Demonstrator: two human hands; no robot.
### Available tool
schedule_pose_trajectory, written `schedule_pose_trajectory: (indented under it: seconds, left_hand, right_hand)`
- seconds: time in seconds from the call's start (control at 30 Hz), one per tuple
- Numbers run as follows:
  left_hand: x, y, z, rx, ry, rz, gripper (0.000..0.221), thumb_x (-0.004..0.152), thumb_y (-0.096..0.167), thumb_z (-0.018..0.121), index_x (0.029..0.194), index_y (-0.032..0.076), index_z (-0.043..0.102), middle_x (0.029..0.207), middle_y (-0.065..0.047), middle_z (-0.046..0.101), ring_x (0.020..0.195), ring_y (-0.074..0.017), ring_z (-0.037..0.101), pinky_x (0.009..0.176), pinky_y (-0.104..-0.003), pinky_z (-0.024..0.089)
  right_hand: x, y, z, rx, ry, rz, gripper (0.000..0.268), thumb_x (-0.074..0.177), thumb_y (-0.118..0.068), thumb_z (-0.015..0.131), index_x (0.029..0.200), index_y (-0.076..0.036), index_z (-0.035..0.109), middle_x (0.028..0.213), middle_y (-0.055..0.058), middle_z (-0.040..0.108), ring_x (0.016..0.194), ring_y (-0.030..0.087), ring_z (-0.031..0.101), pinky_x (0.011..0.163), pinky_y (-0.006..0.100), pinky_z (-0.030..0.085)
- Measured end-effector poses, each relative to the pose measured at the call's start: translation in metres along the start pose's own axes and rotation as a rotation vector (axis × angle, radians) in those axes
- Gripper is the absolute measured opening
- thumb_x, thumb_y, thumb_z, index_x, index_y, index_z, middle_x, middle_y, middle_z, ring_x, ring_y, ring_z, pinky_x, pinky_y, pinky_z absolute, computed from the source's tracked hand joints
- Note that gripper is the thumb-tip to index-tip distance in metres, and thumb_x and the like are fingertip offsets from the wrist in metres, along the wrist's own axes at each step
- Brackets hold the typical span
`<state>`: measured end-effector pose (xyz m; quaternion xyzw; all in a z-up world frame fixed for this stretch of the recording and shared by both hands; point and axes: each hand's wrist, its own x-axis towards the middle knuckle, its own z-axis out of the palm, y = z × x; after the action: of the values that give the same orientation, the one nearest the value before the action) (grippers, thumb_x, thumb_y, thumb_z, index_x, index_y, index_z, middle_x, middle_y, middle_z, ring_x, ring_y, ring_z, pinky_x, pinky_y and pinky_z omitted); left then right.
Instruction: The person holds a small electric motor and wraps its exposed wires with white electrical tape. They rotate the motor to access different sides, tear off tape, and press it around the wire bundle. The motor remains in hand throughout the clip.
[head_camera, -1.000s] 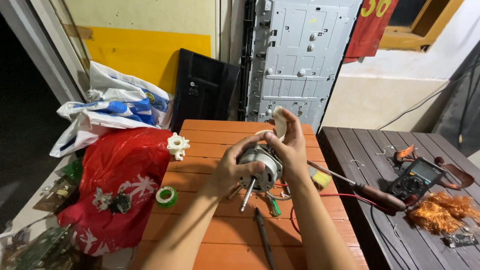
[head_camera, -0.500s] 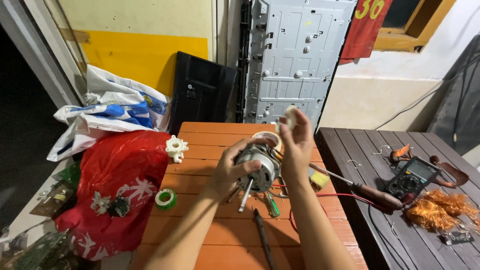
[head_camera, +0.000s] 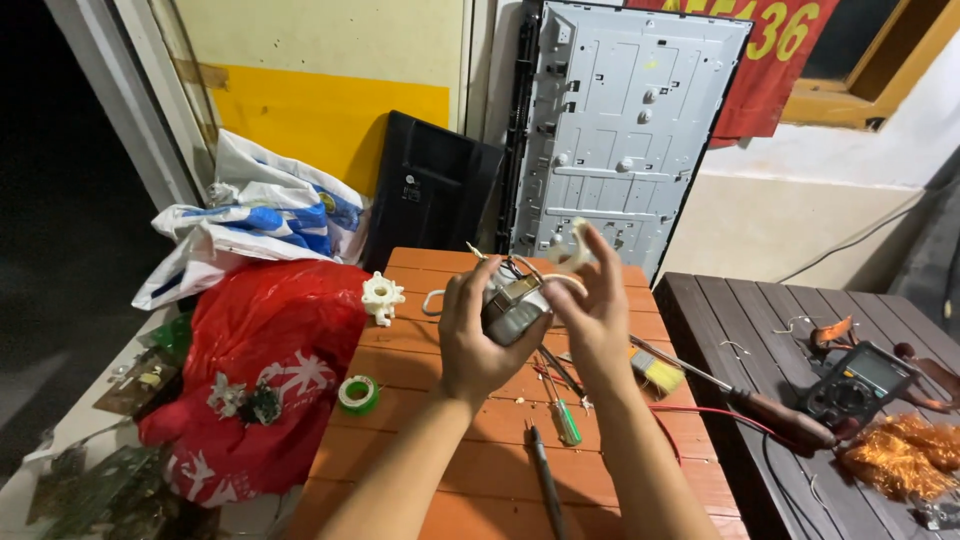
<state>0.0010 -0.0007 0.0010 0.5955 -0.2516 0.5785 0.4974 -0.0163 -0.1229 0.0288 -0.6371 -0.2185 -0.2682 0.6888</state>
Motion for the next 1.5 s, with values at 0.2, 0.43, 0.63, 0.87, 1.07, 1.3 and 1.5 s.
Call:
schedule_pose_trajectory:
  seconds: [0.2, 0.43, 0.63, 0.87, 1.07, 1.3, 1.5]
  left_hand:
    - [-0.003, 0.000, -0.003, -0.034, -0.010, -0.040, 0.072, 0.072, 0.035, 0.088, 0.132, 0.003, 0.063, 0.098, -0.015, 0.064, 0.079, -0.0279, 0.062, 0.065, -0.040, 0.052]
    - [-0.006, -0.007, 0.003, -0.006, 0.016, -0.029, 0.069, 0.074, 0.031, 0.088, 0.131, 0.002, 0.063, 0.101, -0.016, 0.064, 0.083, -0.0298, 0.063, 0.067, -0.040, 0.054]
    - [-0.015, -0.010, 0.009, 0.041, 0.055, -0.018, 0.075, 0.069, 0.027, 0.089, 0.134, 0.002, 0.060, 0.105, -0.014, 0.062, 0.088, -0.0283, 0.062, 0.073, -0.039, 0.056]
    - [-0.016, -0.003, 0.009, -0.073, -0.031, -0.090, 0.083, 0.066, 0.019, 0.088, 0.139, 0.001, 0.053, 0.109, -0.017, 0.056, 0.094, -0.0329, 0.060, 0.080, -0.043, 0.054]
    - [-0.006, -0.010, -0.005, -0.248, -0.425, -0.074, 0.075, 0.080, 0.019, 0.074, 0.145, -0.001, 0.043, 0.126, -0.026, 0.051, 0.098, -0.0408, 0.060, 0.082, -0.048, 0.055]
    - [0.001, -0.012, 0.001, -0.280, -0.341, -0.138, 0.005, 0.089, 0.013, 0.072, 0.094, 0.014, 0.070, 0.120, -0.005, 0.072, 0.125, -0.0330, 0.060, 0.107, -0.046, 0.045]
    - [-0.005, -0.019, -0.014, -0.716, -0.685, -0.612, 0.033, 0.089, 0.007, 0.061, 0.117, 0.012, 0.078, 0.079, -0.002, 0.066, 0.083, -0.0136, 0.058, 0.099, -0.044, 0.051]
  right_hand:
    - [0.017, 0.028, -0.030, 0.261, 0.258, 0.066, 0.040, 0.102, -0.031, 0.060, 0.134, -0.008, 0.056, 0.134, 0.009, 0.058, 0.127, 0.026, 0.058, 0.102, 0.047, 0.048]
    - [0.006, -0.031, 0.003, 0.034, -0.094, 0.140, 0.092, 0.085, -0.022, 0.072, 0.161, -0.015, 0.021, 0.156, 0.036, 0.024, 0.123, 0.059, 0.053, 0.098, 0.068, 0.050]
    - [0.004, -0.008, -0.007, -0.162, -0.311, 0.214, 0.130, 0.072, -0.012, 0.088, 0.163, -0.021, -0.004, 0.159, 0.039, 0.016, 0.126, 0.075, 0.034, 0.099, 0.079, 0.038]
    - [0.007, -0.028, -0.006, -0.230, -0.370, 0.186, 0.140, 0.065, -0.006, 0.090, 0.161, -0.019, -0.011, 0.163, 0.035, 0.011, 0.125, 0.078, 0.030, 0.094, 0.079, 0.041]
    - [0.014, -0.034, -0.042, -0.330, -0.385, 0.127, 0.139, 0.063, 0.010, 0.085, 0.162, -0.019, -0.009, 0.166, 0.030, 0.007, 0.126, 0.069, 0.041, 0.096, 0.069, 0.048]
    - [-0.008, -0.035, -0.069, -0.456, -0.512, 0.244, 0.143, 0.060, 0.007, 0.088, 0.163, -0.025, -0.007, 0.163, 0.022, 0.028, 0.124, 0.053, 0.057, 0.098, 0.062, 0.048]
    - [-0.020, -0.038, -0.076, -0.498, -0.585, 0.237, 0.142, 0.061, 0.004, 0.086, 0.164, -0.022, -0.008, 0.171, 0.014, 0.011, 0.137, 0.051, 0.042, 0.098, 0.059, 0.043]
